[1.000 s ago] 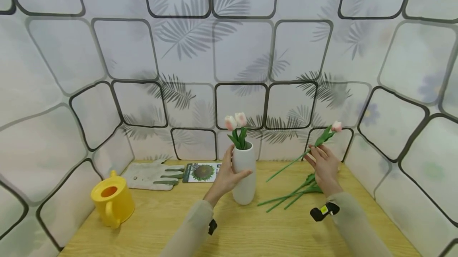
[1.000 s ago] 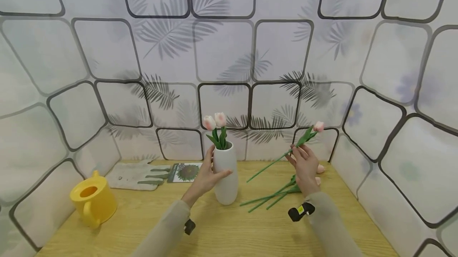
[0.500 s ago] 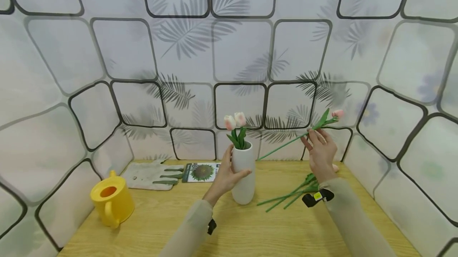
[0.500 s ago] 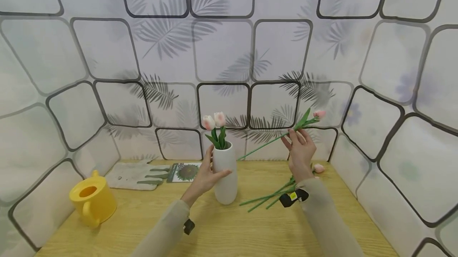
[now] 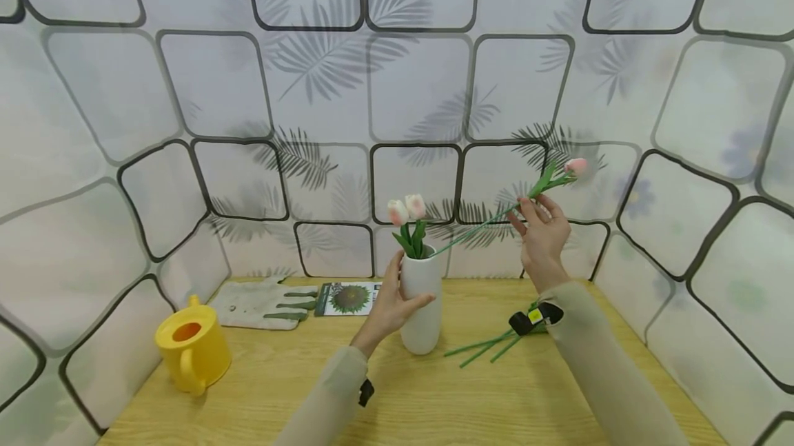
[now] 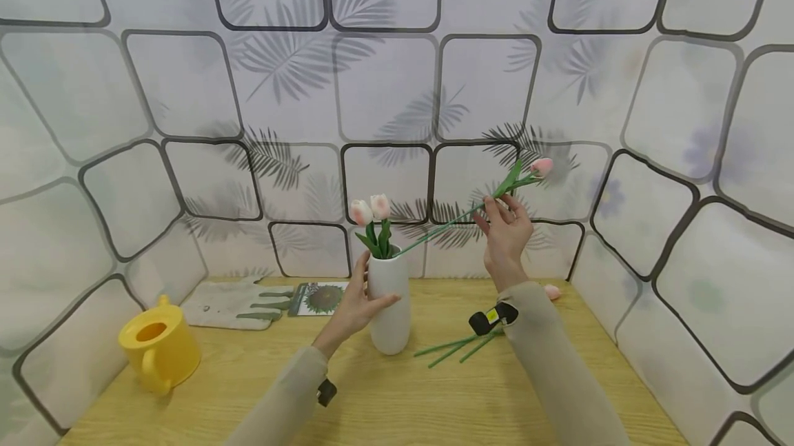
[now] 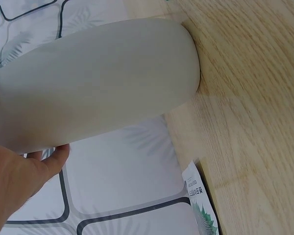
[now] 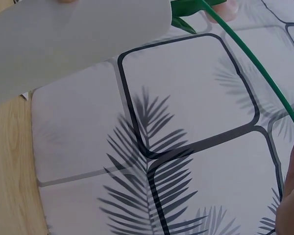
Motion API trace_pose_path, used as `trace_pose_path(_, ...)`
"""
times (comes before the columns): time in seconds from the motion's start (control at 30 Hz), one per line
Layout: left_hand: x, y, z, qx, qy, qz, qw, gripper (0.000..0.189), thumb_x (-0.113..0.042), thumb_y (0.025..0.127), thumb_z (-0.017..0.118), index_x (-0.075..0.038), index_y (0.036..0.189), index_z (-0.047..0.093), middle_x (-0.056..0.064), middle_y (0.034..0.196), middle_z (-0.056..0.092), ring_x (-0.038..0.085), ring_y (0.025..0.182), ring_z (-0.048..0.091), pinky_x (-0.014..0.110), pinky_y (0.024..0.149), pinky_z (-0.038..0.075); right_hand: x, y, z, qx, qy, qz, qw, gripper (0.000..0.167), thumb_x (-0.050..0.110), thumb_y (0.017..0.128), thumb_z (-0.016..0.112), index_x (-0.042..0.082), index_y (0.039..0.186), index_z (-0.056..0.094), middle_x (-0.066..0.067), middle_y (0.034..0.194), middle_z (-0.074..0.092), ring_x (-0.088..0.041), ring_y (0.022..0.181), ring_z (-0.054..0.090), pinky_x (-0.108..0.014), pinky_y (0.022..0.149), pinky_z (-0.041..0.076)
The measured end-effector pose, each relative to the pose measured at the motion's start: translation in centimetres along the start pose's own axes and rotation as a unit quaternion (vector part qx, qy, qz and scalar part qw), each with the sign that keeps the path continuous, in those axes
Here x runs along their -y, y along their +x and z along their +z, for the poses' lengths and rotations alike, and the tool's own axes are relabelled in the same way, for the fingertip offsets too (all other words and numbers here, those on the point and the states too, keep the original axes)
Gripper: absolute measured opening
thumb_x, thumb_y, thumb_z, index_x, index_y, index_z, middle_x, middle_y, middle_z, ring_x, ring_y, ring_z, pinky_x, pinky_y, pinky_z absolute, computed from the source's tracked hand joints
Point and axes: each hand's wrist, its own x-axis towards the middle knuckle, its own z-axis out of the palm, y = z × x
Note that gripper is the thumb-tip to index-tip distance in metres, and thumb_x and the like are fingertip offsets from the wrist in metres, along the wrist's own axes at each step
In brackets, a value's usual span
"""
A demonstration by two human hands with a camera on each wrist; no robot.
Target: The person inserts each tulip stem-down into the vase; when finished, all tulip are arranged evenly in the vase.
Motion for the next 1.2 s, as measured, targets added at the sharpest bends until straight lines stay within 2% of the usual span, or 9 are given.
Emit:
trace_pose_path(0.3, 0.1, 0.0, 0.0, 0.001, 0.011, -0.001, 0.9999, 0.101, -0.028, 0.083, 0.080, -0.017, 0.158, 0.013, 0.013, 0.150, 0.036, 0.032, 0.129, 0.046, 0.056, 0.097, 0.046, -0.5, 0.2, 2.4, 0.049, -0.045, -0.028, 0.9974, 0.036, 0.005, 0.088, 0.069, 0.004, 0.122, 0.058, -0.007, 0.093, 0.069, -0.018, 0.085, 0.066, -0.032, 0.075, 0.059)
trace_pose_path(0.5, 0.2, 0.1, 0.0, 0.001, 0.005, 0.003, 1.0000, 0.100, -0.028, 0.083, 0.080, -0.020, 0.157, 0.014, 0.013, 0.148, 0.038, 0.033, 0.127, 0.047, 0.056, 0.095, 0.048, -1.0, -0.1, 3.8, 0.088, -0.094, -0.057, 0.9901, 0.036, 0.006, 0.088, 0.070, 0.004, 0.123, 0.060, -0.006, 0.092, 0.072, -0.016, 0.085, 0.069, -0.032, 0.072, 0.059)
trace_pose_path(0.7, 0.2, 0.0, 0.0, 0.001, 0.003, 0.001, 1.0000, 0.100, -0.022, 0.083, 0.079, -0.019, 0.157, 0.013, 0.015, 0.150, 0.036, 0.034, 0.128, 0.046, 0.058, 0.095, 0.047, -1.6, -0.4, 4.5, 0.128, -0.135, -0.050, 0.9813, 0.036, 0.007, 0.089, 0.069, 0.005, 0.124, 0.061, -0.004, 0.094, 0.073, -0.013, 0.085, 0.070, -0.031, 0.070, 0.060)
trace_pose_path(0.77, -0.1, -0.1, 0.0, 0.002, 0.005, -0.001, 1.0000, 0.100, -0.020, 0.084, 0.078, -0.017, 0.158, 0.011, 0.017, 0.151, 0.035, 0.036, 0.130, 0.044, 0.059, 0.095, 0.047, -1.8, -0.6, 4.6, 0.138, -0.142, -0.044, 0.9791, 0.036, 0.007, 0.089, 0.069, 0.005, 0.124, 0.061, -0.004, 0.094, 0.073, -0.013, 0.085, 0.070, -0.033, 0.072, 0.059)
trace_pose_path(0.93, -2.7, -1.0, -0.5, 0.006, 0.001, 0.002, 1.0000, 0.096, -0.013, 0.085, 0.077, -0.006, 0.157, 0.013, 0.022, 0.149, 0.036, 0.039, 0.128, 0.045, 0.058, 0.095, 0.047, -2.7, -1.1, 4.8, 0.154, -0.157, -0.035, 0.9747, 0.034, 0.008, 0.089, 0.070, 0.006, 0.123, 0.063, -0.001, 0.092, 0.073, -0.015, 0.085, 0.070, -0.034, 0.072, 0.059)
trace_pose_path(1.0, -2.4, -0.9, -0.5, 0.004, 0.000, 0.012, 0.9999, 0.096, -0.014, 0.084, 0.077, -0.006, 0.156, 0.014, 0.022, 0.147, 0.037, 0.038, 0.126, 0.047, 0.057, 0.093, 0.048, -3.0, -1.2, 4.9, 0.159, -0.160, -0.036, 0.9735, 0.034, 0.008, 0.089, 0.071, 0.006, 0.122, 0.063, -0.001, 0.091, 0.073, -0.016, 0.084, 0.070, -0.033, 0.071, 0.060)
trace_pose_path(1.17, 0.3, 0.1, 0.0, -0.001, 0.006, 0.017, 0.9998, 0.099, -0.024, 0.083, 0.080, -0.015, 0.157, 0.014, 0.015, 0.146, 0.039, 0.033, 0.125, 0.048, 0.053, 0.092, 0.050, -3.2, -1.4, 4.8, 0.168, -0.161, -0.043, 0.9716, 0.033, 0.006, 0.088, 0.071, 0.005, 0.121, 0.063, -0.005, 0.092, 0.074, -0.015, 0.083, 0.071, -0.033, 0.070, 0.060)
trace_pose_path(1.2, 0.3, 0.1, 0.1, 0.000, 0.005, 0.013, 0.9999, 0.099, -0.025, 0.083, 0.080, -0.016, 0.157, 0.015, 0.014, 0.146, 0.039, 0.032, 0.125, 0.047, 0.052, 0.093, 0.049, -3.2, -1.4, 4.8, 0.169, -0.162, -0.043, 0.9713, 0.033, 0.005, 0.088, 0.070, 0.005, 0.121, 0.063, -0.005, 0.092, 0.074, -0.015, 0.084, 0.071, -0.034, 0.071, 0.060)
